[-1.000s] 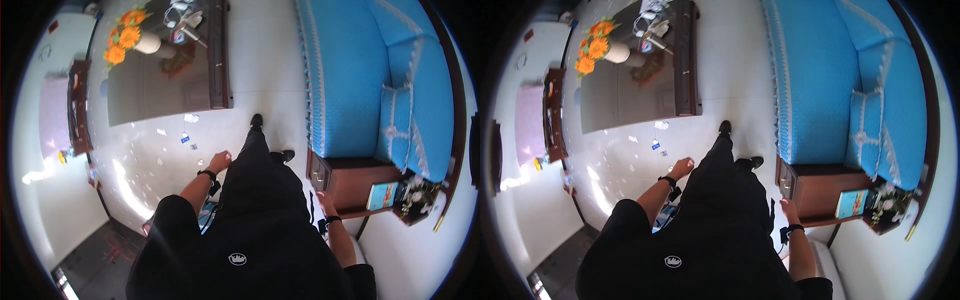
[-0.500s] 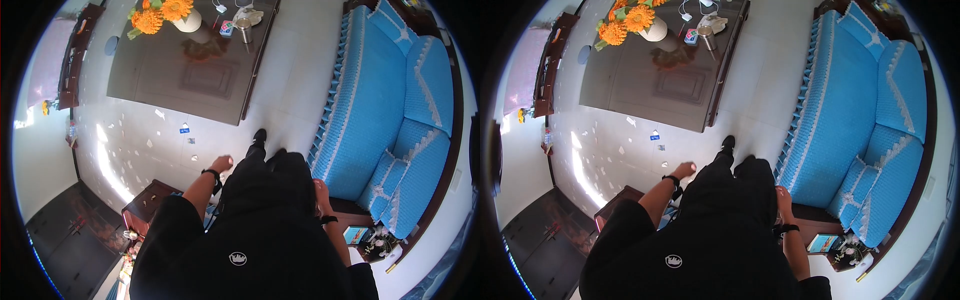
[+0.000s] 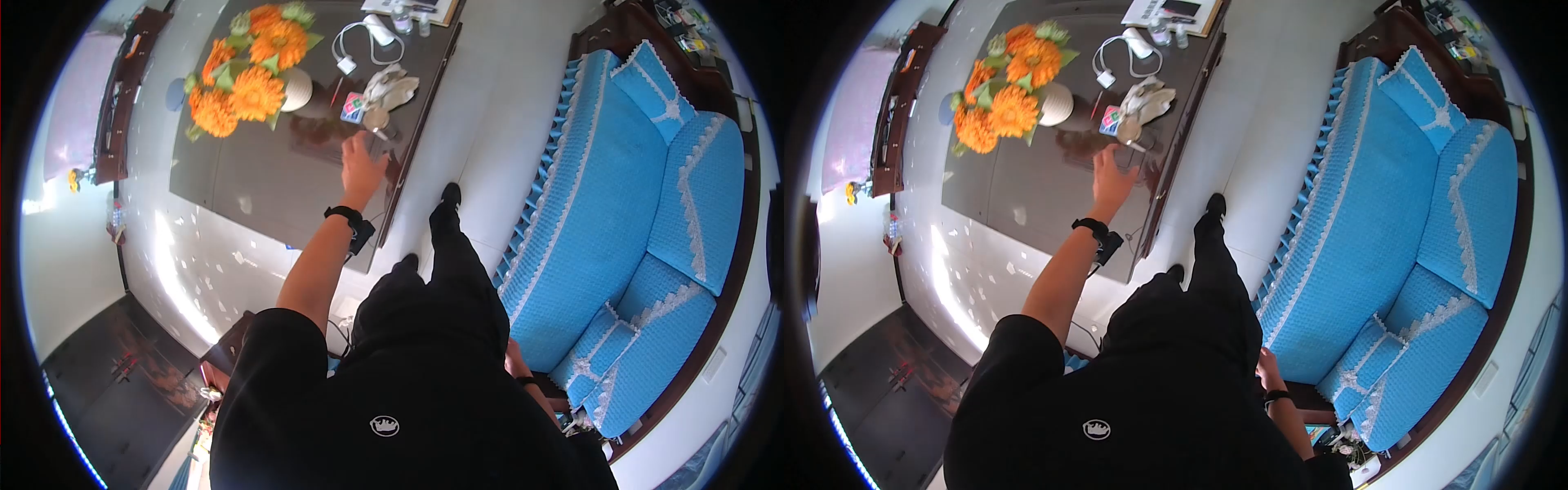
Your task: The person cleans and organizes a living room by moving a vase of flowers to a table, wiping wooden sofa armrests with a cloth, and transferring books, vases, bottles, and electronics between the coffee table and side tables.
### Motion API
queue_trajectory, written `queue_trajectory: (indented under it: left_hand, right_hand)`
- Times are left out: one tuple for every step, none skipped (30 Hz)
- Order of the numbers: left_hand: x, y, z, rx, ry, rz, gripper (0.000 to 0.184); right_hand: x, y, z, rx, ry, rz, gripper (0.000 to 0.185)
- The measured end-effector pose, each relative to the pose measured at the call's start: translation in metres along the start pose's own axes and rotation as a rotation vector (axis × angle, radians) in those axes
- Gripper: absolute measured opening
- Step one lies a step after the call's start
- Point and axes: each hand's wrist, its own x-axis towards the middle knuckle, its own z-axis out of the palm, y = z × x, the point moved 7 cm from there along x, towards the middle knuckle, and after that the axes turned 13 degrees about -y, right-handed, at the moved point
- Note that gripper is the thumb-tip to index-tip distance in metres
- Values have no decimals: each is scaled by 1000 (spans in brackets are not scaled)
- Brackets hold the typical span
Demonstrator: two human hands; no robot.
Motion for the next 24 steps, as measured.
queue_trajectory:
  left_hand:
    - [19,8,1,6,-10,8,71]
    - [36,9,0,36,44,-34,76]
    - [53,8,0,62,104,-75,81]
    - [71,4,7,81,85,-53,87]
    - [86,1,10,78,75,-46,87]
    - [98,-5,19,67,-22,-101,88]
    - [107,-11,30,56,-120,-155,89]
    - [115,-15,35,86,-112,-174,85]
    - [121,-21,41,67,-116,-160,80]
    - [127,-25,45,44,-118,-143,75]
    - [130,-25,44,13,-110,-174,72]
    - [129,-26,46,-19,-111,-201,68]
    - [127,-27,48,-19,-73,-173,66]
    - [127,-27,50,-23,-32,-143,63]
    - [126,-25,50,-18,-26,-161,61]
    - [126,-22,48,-9,-20,-180,59]
    - [127,-16,44,2,-36,-184,58]
    - [127,-12,40,16,-51,-191,56]
    - [127,-13,38,15,-67,-191,56]
    - [128,-15,37,16,-77,-192,56]
    - [127,-15,35,32,-102,-180,56]
    - [129,-14,32,47,-120,-169,55]
    - [132,-11,29,36,-209,-203,56]
    - [135,-7,25,28,-279,-227,57]
  right_hand:
    - [-2,-31,0,14,2,0,30]
    - [-6,-74,-2,-76,63,61,29]
    - [-3,-119,-6,-170,124,119,29]
    - [7,-153,-17,-93,123,44,29]
    - [14,-185,-29,-18,125,-27,29]
    - [12,-228,-33,-9,140,-88,30]
    - [2,-274,-32,-2,157,-149,31]
    - [-3,-306,-33,3,170,-148,31]
    - [-7,-343,-34,-24,197,-239,30]
    - [-9,-376,-36,-55,227,-332,30]
    - [-7,-400,-39,-54,250,-338,30]
    - [-6,-420,-36,-77,221,-341,30]
    - [-8,-435,-37,-96,200,-343,29]
    - [-1,-441,-42,-102,185,-325,30]
    - [6,-444,-46,-94,193,-245,31]
    - [17,-445,-52,-87,195,-183,31]
    - [24,-440,-55,-75,193,-113,31]
    - [25,-441,-55,-58,217,-107,31]
    - [28,-443,-53,-90,221,-24,32]
    - [28,-447,-49,-123,219,55,32]
    - [26,-459,-43,-112,231,49,32]
    - [26,-472,-35,-142,204,87,32]
    - [29,-484,-29,-173,174,125,32]
    - [35,-497,-27,-140,182,63,28]
